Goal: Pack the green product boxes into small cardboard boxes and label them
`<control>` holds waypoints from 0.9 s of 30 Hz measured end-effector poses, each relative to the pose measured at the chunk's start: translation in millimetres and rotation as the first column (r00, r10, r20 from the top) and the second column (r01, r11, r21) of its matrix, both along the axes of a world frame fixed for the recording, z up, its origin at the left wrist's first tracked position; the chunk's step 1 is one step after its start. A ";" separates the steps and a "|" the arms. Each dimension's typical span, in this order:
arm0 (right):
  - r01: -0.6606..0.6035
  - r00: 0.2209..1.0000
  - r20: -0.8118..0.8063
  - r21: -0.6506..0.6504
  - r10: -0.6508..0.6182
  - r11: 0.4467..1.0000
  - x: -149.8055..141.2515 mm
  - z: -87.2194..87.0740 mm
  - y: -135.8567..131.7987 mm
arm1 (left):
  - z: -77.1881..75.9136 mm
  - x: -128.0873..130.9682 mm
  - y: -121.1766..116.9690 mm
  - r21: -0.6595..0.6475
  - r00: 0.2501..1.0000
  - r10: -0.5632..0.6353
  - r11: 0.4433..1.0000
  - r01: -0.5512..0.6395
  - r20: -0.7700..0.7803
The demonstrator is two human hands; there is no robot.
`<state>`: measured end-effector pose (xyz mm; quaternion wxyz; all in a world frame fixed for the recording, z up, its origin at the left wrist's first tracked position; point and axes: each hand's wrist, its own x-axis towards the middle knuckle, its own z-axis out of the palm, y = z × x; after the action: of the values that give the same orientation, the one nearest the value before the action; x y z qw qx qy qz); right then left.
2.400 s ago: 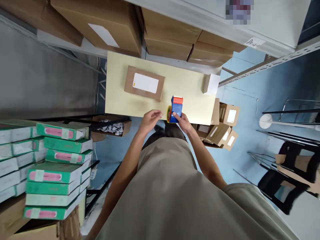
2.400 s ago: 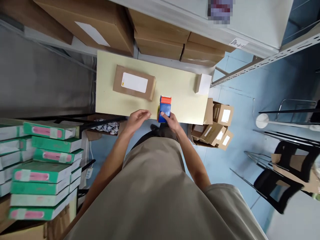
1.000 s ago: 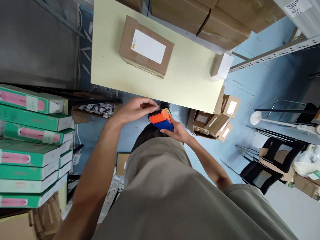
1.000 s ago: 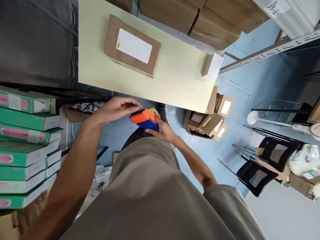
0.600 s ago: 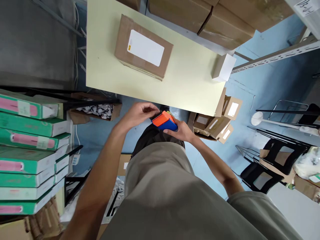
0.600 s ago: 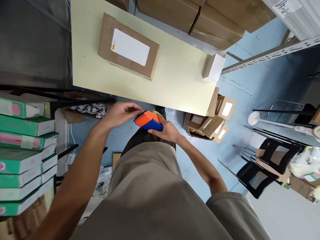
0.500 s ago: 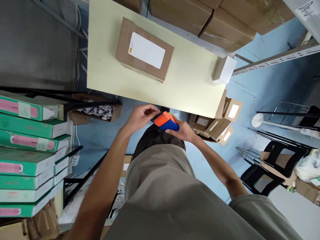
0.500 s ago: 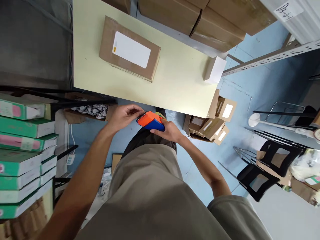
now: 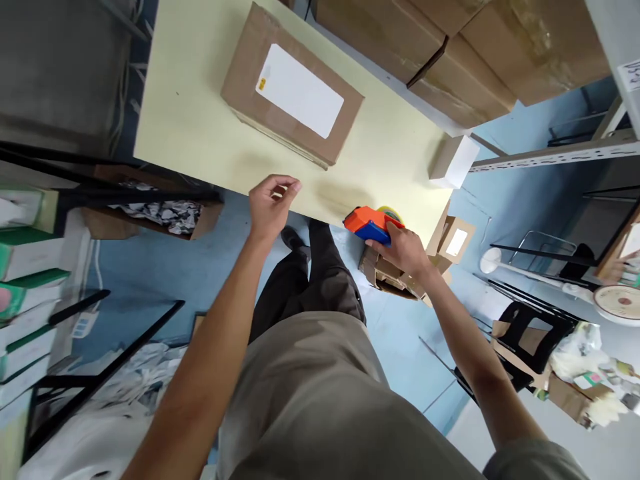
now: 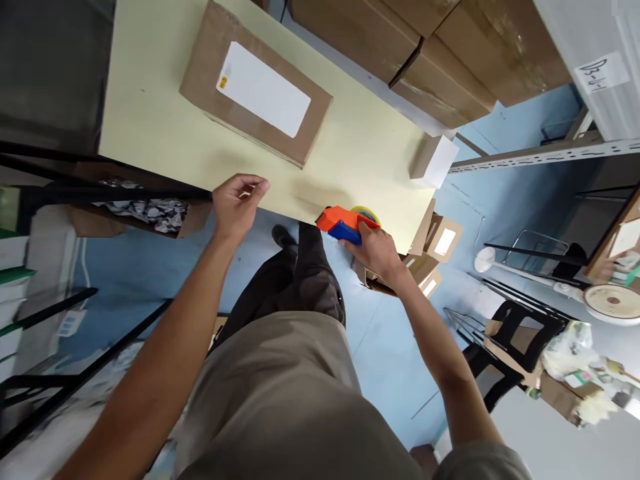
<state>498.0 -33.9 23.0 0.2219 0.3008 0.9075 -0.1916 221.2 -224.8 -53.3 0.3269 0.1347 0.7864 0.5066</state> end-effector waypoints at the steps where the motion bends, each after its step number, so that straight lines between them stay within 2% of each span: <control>1: 0.007 1.000 -0.014 0.046 -0.006 0.999 -5.9 -9.7 3.9 | -6.2 -2.9 5.8 0.027 1.000 0.008 1.000 -0.008 0.006; 6: 0.103 0.991 -0.106 0.178 -0.085 0.979 -29.9 -58.9 11.1 | -26.7 -13.9 24.1 0.125 0.995 0.014 0.992 -0.026 0.096; 10: 0.152 0.978 -0.173 0.211 -0.116 0.966 -38.3 -81.8 5.2 | -36.7 -19.2 31.9 0.133 0.993 0.065 0.988 -0.077 0.094; 15: 0.192 0.973 -0.167 0.194 -0.160 0.962 -48.6 -89.8 -1.2 | -53.0 -23.6 41.6 0.173 0.984 0.180 0.969 -0.176 -0.011; 18: 0.201 0.974 -0.135 0.174 -0.179 0.964 -55.3 -92.4 -2.0 | -62.5 -24.8 45.6 0.184 0.986 0.162 0.969 -0.166 0.036; 23: 0.235 0.969 -0.114 0.172 -0.218 0.957 -62.9 -96.6 -5.9 | -62.6 -21.7 51.5 0.156 0.965 0.261 0.955 -0.253 -0.036; 25: 0.237 0.966 -0.144 0.167 -0.214 0.957 -64.5 -97.9 -8.4 | -59.1 -22.5 53.7 0.121 0.972 0.232 0.966 -0.227 -0.028; 27: 0.249 0.960 -0.170 0.158 -0.222 0.956 -65.0 -99.0 -10.8 | -58.0 -25.6 55.7 0.067 0.997 0.069 0.995 -0.072 0.041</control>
<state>433.0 -44.7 -76.1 0.1006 0.4103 0.8927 -0.1569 195.6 -169.1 -111.3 0.3191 0.1080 0.7663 0.5471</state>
